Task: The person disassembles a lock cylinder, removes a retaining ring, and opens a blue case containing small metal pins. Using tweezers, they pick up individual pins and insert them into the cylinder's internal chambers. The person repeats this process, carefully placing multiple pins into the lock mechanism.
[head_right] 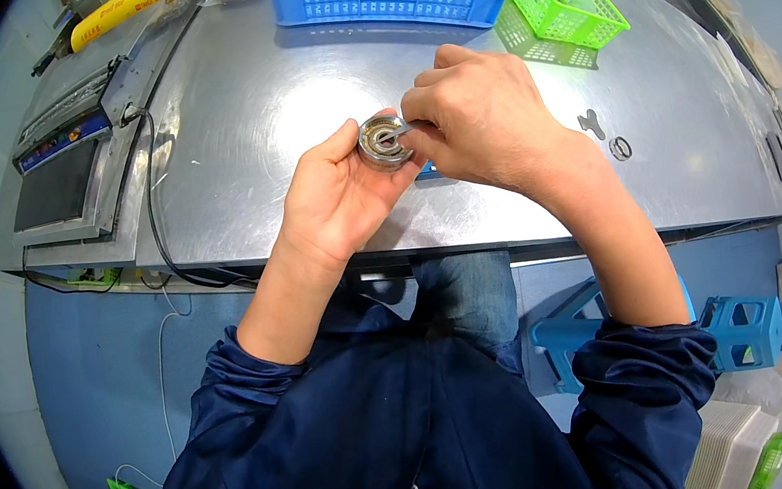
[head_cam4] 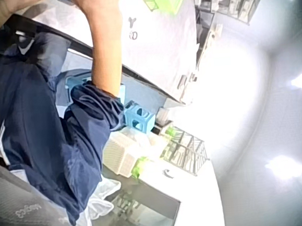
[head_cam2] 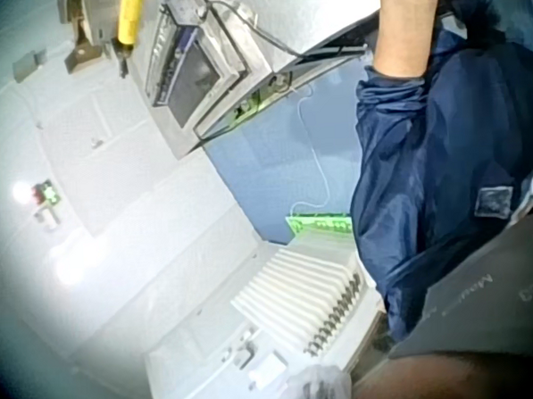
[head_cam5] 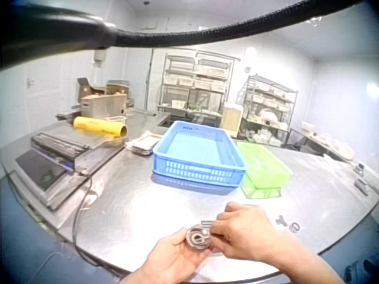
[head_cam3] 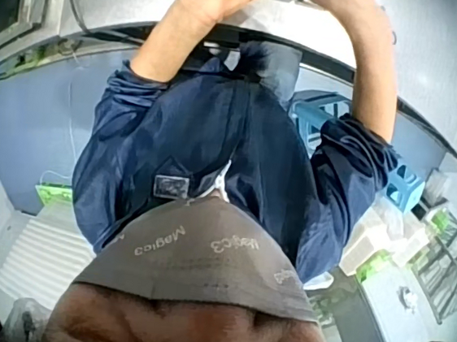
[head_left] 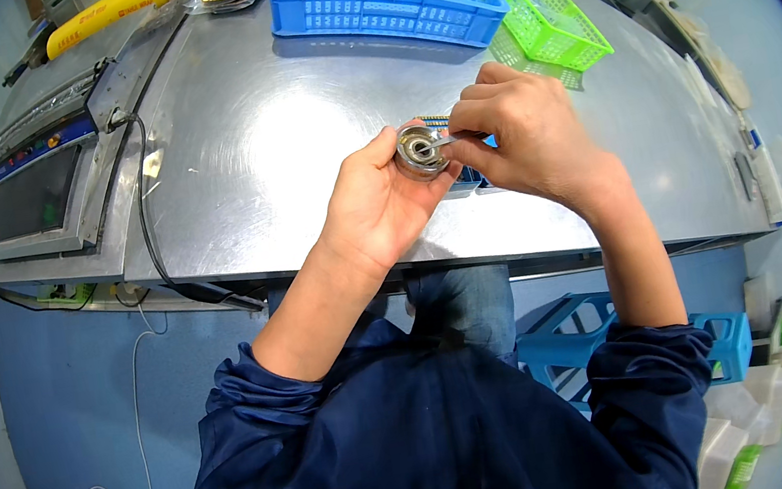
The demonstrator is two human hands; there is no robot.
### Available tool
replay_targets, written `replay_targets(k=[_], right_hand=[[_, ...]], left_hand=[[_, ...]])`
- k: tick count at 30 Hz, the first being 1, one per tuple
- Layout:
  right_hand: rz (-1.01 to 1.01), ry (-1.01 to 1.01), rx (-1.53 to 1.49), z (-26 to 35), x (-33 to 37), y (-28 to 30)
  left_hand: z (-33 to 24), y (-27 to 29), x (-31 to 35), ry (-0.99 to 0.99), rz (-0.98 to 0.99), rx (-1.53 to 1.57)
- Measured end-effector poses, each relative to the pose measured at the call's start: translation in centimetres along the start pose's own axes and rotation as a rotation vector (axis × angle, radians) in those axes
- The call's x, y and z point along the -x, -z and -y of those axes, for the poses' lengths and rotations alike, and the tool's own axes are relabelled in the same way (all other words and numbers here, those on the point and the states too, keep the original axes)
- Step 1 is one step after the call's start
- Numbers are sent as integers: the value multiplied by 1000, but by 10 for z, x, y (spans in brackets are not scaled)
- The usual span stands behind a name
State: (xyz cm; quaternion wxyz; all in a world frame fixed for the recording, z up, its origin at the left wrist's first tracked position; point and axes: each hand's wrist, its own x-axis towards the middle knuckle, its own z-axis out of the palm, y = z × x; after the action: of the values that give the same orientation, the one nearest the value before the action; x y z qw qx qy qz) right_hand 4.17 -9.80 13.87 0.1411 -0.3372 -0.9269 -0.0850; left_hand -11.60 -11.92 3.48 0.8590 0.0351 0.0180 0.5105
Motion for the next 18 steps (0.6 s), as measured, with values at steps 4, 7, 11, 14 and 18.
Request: replay_targets(k=[4, 7, 11, 14, 18], right_hand=[[29, 1, -9, -1, -1, -1], [41, 8, -23, -1, -1, -1], [30, 10, -27, 0, -1, -1], [18, 2, 5, 0, -2, -1], [-1, 19, 11, 1, -3, -4]], left_hand=[[-2, 7, 0, 29, 78, 24], [-3, 10, -1, 36, 105, 33], [-3, 9, 1, 34, 118, 23], [-3, 9, -1, 11, 54, 15], [-4, 9, 1, -9, 38, -5]])
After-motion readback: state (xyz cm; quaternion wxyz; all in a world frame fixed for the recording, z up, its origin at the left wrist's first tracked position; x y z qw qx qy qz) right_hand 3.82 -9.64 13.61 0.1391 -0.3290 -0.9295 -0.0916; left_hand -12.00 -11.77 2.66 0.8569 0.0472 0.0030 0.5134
